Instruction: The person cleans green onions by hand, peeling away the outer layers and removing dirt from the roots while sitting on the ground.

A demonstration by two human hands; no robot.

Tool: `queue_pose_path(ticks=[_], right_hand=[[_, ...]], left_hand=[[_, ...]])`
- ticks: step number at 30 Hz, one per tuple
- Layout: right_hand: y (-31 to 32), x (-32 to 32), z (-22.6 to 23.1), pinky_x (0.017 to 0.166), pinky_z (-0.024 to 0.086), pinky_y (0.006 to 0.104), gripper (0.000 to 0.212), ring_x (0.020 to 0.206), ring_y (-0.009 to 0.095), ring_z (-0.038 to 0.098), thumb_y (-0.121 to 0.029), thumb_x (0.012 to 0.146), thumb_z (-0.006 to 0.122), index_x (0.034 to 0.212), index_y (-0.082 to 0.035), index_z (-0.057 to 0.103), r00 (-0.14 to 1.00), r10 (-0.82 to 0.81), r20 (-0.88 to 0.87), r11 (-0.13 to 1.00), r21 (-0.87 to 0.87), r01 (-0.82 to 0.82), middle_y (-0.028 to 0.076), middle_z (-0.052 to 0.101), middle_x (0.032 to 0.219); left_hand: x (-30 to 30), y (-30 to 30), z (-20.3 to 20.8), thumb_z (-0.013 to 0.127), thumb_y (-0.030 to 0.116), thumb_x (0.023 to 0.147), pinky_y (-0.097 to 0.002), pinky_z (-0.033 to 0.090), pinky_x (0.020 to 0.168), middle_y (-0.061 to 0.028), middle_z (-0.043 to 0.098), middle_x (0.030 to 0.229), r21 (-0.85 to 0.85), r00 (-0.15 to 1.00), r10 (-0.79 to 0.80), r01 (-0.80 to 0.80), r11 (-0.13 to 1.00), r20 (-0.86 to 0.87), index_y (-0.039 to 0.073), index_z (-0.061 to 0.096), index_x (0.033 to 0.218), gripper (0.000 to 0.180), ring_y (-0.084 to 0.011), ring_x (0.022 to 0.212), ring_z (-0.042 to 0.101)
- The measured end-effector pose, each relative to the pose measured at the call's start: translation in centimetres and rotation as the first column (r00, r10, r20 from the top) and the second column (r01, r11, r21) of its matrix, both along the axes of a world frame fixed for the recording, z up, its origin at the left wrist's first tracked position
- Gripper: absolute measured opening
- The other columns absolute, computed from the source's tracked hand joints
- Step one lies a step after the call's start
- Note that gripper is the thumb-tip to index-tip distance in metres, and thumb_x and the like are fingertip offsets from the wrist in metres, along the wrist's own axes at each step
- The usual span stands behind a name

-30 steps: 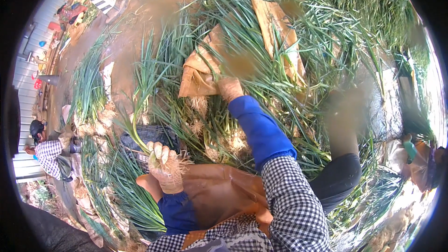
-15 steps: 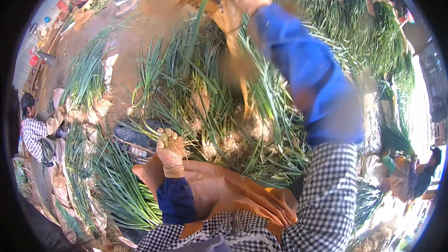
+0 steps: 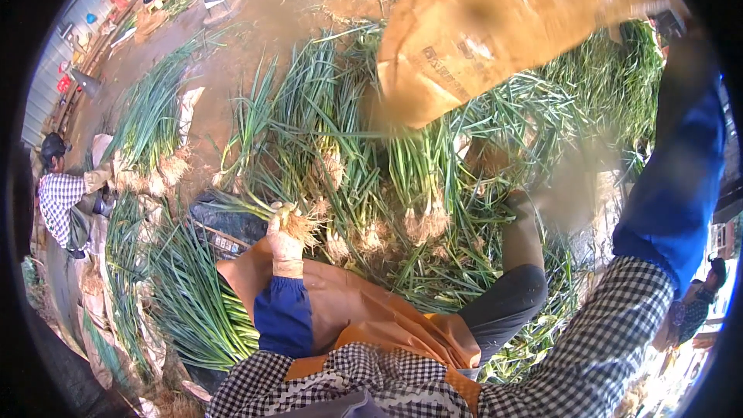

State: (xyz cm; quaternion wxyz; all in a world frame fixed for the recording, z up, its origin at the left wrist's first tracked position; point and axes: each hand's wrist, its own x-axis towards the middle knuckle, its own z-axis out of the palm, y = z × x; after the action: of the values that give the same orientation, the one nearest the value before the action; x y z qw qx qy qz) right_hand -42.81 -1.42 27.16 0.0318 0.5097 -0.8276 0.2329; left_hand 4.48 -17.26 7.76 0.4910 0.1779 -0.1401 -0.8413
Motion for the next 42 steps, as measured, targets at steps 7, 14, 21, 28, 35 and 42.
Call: queue_pose_path(ticks=[7,14,21,28,35,42], right_hand=[[9.1,-4.0,-13.4,0.058,0.047,0.0321,0.022,0.07,0.019,0.059,-0.022,0.084,0.05,0.094,-0.005,0.06,0.945,-0.153,0.29,0.969,0.23,0.086,0.005,0.062,0.078],[11.3,-5.2,-21.1,0.059,0.047,0.0315,0.019,0.069,0.018,0.059,-0.018,0.084,0.051,0.094,-0.005,0.06,0.835,-0.174,0.523,0.983,0.145,0.114,0.004,0.062,0.079],[1.7,3.1,-33.5,0.062,0.047,0.0347,0.026,0.07,0.021,0.059,-0.021,0.073,0.063,0.091,-0.002,0.06,0.705,-0.096,0.702,0.994,0.034,0.102,0.009,0.062,0.078],[0.7,5.4,-32.8,0.077,0.044,0.032,0.025,0.089,0.02,0.055,-0.013,0.083,0.05,0.107,-0.015,0.055,0.989,0.047,-0.137,0.899,0.438,0.018,0.006,0.058,0.095],[0.1,11.3,-30.1,0.081,0.045,0.0372,0.04,0.091,0.026,0.057,-0.031,0.078,0.062,0.103,0.001,0.058,0.317,-0.003,0.948,0.997,-0.023,0.079,0.016,0.06,0.097],[-0.1,24.7,-20.4,0.078,0.044,0.0374,0.067,0.09,0.028,0.056,-0.052,0.078,0.057,0.105,0.009,0.053,0.378,-0.206,0.903,0.977,0.209,0.033,0.02,0.06,0.096]], left_hand=[[-0.5,1.0,0.0,0.049,0.012,0.085,-0.0328,0.047,0.069,-0.0073,0.06,0.086,-0.033,0.986,-0.08,0.086,0.996,0.149,0.009,0.052,0.096,0.012,-0.0206,0.079,0.056],[-2.5,3.3,-1.7,0.051,0.01,0.082,-0.0319,0.047,0.066,-0.0075,0.057,0.08,0.074,0.944,-0.034,0.01,0.997,0.329,0.006,0.053,0.096,0.015,-0.0198,0.073,0.055],[-7.3,8.4,-2.5,0.056,0.008,0.081,-0.0247,0.042,0.056,-0.0047,0.052,0.07,0.211,0.89,-0.366,0.316,0.925,0.273,0.006,0.054,0.092,0.012,-0.0123,0.059,0.047],[-8.2,11.8,-3.6,0.059,0.002,0.08,-0.0263,0.046,0.079,-0.0015,0.059,0.084,0.014,0.794,-0.306,0.352,0.936,0.525,0.006,0.057,0.089,0.01,-0.0138,0.085,0.058],[-8.3,13.2,-3.7,0.058,0.005,0.082,-0.0234,0.043,0.081,-0.0034,0.059,0.098,-0.012,0.766,-0.35,0.423,0.906,0.54,0.005,0.057,0.095,0.013,-0.012,0.089,0.055],[-7.5,17.7,-8.3,0.06,0.006,0.08,-0.0275,0.053,0.061,-0.005,0.06,0.08,0.214,0.715,-0.523,0.482,0.849,0.464,0.001,0.057,0.092,0.014,-0.0171,0.071,0.061]])
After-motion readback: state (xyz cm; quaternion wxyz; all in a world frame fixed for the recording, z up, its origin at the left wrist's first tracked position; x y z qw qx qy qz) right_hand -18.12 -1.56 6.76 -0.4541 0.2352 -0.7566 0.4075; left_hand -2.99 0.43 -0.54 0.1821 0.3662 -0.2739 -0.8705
